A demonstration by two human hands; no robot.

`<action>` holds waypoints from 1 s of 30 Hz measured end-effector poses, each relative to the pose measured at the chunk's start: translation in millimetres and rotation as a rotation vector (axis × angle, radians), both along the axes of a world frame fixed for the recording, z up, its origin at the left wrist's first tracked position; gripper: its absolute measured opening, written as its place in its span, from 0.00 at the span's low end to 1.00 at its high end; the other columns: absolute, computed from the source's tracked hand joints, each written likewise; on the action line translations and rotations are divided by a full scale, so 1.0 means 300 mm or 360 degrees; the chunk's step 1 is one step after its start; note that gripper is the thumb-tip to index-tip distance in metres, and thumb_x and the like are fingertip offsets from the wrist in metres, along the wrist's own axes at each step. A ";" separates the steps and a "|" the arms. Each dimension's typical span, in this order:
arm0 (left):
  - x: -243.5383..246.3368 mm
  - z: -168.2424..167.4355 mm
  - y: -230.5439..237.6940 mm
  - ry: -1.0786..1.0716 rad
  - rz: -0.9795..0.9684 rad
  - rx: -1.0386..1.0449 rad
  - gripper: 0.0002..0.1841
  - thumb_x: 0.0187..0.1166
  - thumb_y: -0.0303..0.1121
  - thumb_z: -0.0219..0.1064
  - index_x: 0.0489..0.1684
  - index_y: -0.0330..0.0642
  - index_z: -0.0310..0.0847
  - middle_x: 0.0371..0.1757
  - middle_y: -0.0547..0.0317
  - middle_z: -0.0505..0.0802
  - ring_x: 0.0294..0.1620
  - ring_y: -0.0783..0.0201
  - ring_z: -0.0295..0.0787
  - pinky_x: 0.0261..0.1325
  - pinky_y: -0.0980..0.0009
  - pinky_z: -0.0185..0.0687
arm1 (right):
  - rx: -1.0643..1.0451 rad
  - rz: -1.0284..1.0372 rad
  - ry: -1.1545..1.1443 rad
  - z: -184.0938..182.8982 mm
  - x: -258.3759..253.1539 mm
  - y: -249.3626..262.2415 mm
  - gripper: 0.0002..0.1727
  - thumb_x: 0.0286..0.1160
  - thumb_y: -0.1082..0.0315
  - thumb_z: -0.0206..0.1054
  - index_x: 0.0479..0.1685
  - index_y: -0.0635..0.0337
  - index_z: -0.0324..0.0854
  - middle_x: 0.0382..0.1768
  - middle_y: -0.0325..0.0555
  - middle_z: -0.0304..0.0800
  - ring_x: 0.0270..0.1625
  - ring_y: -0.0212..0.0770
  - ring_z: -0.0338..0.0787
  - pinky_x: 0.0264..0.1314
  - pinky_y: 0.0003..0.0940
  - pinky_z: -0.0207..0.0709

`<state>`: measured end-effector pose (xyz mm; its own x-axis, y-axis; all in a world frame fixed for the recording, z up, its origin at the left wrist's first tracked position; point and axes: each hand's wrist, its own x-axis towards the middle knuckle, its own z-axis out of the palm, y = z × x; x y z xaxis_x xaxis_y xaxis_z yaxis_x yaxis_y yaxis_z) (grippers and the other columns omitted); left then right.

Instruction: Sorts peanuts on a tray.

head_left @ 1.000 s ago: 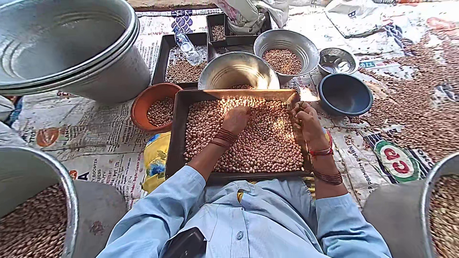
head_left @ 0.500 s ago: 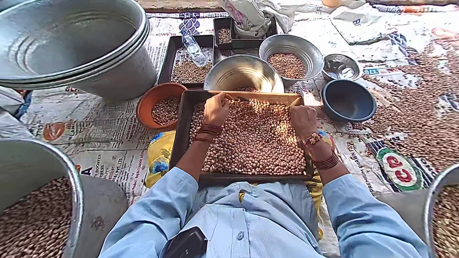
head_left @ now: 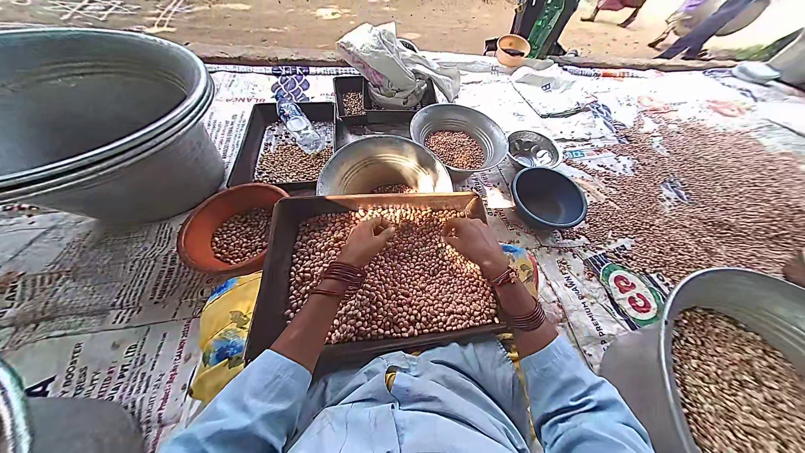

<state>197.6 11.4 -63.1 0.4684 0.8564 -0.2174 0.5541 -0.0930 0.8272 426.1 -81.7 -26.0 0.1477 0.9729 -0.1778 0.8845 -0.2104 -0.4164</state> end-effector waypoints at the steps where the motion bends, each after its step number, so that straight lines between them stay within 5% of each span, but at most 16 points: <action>1: 0.006 0.002 -0.024 -0.0173 -0.0142 -0.0227 0.12 0.90 0.32 0.60 0.57 0.30 0.81 0.39 0.55 0.88 0.32 0.71 0.84 0.43 0.71 0.82 | -0.0040 0.0112 0.0083 0.026 -0.041 -0.013 0.14 0.81 0.63 0.68 0.57 0.58 0.89 0.49 0.58 0.93 0.55 0.59 0.91 0.60 0.63 0.79; 4: 0.038 -0.014 -0.117 -0.0400 -0.0599 -0.0709 0.05 0.80 0.23 0.66 0.49 0.38 0.81 0.31 0.69 0.89 0.25 0.80 0.81 0.31 0.81 0.78 | -0.0105 0.0465 0.0201 0.078 -0.166 -0.062 0.13 0.81 0.68 0.65 0.58 0.64 0.85 0.48 0.57 0.91 0.52 0.54 0.89 0.60 0.54 0.79; 6: 0.045 0.002 -0.177 -0.0341 -0.0703 -0.0841 0.09 0.77 0.21 0.68 0.49 0.42 0.79 0.31 0.68 0.87 0.26 0.77 0.80 0.31 0.78 0.79 | -0.0123 0.0603 0.0158 0.090 -0.220 -0.097 0.14 0.80 0.70 0.64 0.60 0.64 0.85 0.55 0.58 0.91 0.62 0.56 0.89 0.67 0.56 0.78; 11: -0.036 0.021 -0.107 -0.0140 -0.0686 -0.0561 0.03 0.78 0.22 0.70 0.36 0.40 0.83 0.23 0.71 0.85 0.19 0.81 0.73 0.24 0.82 0.68 | 0.0230 0.0616 0.0208 0.074 -0.179 -0.184 0.13 0.78 0.72 0.65 0.56 0.64 0.88 0.51 0.56 0.94 0.57 0.56 0.93 0.62 0.56 0.81; 13: -0.131 0.080 -0.036 0.0172 -0.0504 -0.0103 0.04 0.80 0.27 0.70 0.44 0.37 0.88 0.34 0.63 0.90 0.30 0.73 0.81 0.38 0.71 0.77 | 0.0269 0.0518 0.0175 0.063 -0.119 -0.222 0.13 0.79 0.71 0.65 0.58 0.61 0.88 0.52 0.54 0.94 0.57 0.55 0.93 0.62 0.57 0.82; 14: -0.186 0.122 -0.002 0.0336 -0.0308 0.0084 0.07 0.81 0.28 0.69 0.48 0.36 0.90 0.42 0.51 0.94 0.41 0.59 0.88 0.51 0.55 0.82 | 0.0259 0.0461 0.0140 0.054 -0.086 -0.240 0.13 0.79 0.70 0.65 0.58 0.61 0.88 0.51 0.54 0.95 0.56 0.55 0.94 0.61 0.58 0.83; 16: -0.296 0.163 0.063 0.0602 0.0190 0.0492 0.08 0.81 0.26 0.67 0.48 0.38 0.93 0.50 0.36 0.94 0.55 0.36 0.90 0.60 0.32 0.78 | 0.0109 0.0332 0.0066 0.049 -0.025 -0.271 0.14 0.80 0.69 0.65 0.61 0.59 0.87 0.53 0.53 0.94 0.57 0.55 0.93 0.62 0.58 0.82; 20: -0.403 0.174 0.121 0.0684 0.0498 0.1035 0.13 0.83 0.20 0.59 0.56 0.34 0.89 0.64 0.30 0.89 0.74 0.28 0.78 0.73 0.29 0.68 | -0.0016 0.0047 0.0069 0.039 0.071 -0.328 0.15 0.81 0.67 0.65 0.63 0.58 0.86 0.53 0.52 0.94 0.58 0.52 0.92 0.66 0.55 0.80; 26: -0.045 0.202 -0.138 0.0527 -0.0621 0.0588 0.20 0.92 0.25 0.49 0.74 0.38 0.81 0.72 0.40 0.88 0.75 0.40 0.82 0.80 0.42 0.70 | 0.0040 -0.0123 0.0129 0.031 0.115 -0.348 0.16 0.83 0.66 0.64 0.64 0.58 0.86 0.53 0.51 0.94 0.56 0.50 0.93 0.65 0.54 0.82; 30: 0.168 0.152 -0.367 0.0286 -0.1343 0.0631 0.23 0.81 0.18 0.52 0.71 0.37 0.83 0.68 0.41 0.89 0.65 0.41 0.89 0.66 0.42 0.82 | 0.0065 -0.0123 0.0126 0.044 0.105 -0.344 0.14 0.83 0.64 0.64 0.62 0.55 0.86 0.51 0.48 0.94 0.53 0.46 0.94 0.62 0.50 0.83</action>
<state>248.0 -98.8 -17.6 0.9542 0.2773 -0.1127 0.2916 -0.7767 0.5583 457.5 -184.8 -12.8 0.2094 0.9659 -0.1526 0.8303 -0.2581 -0.4940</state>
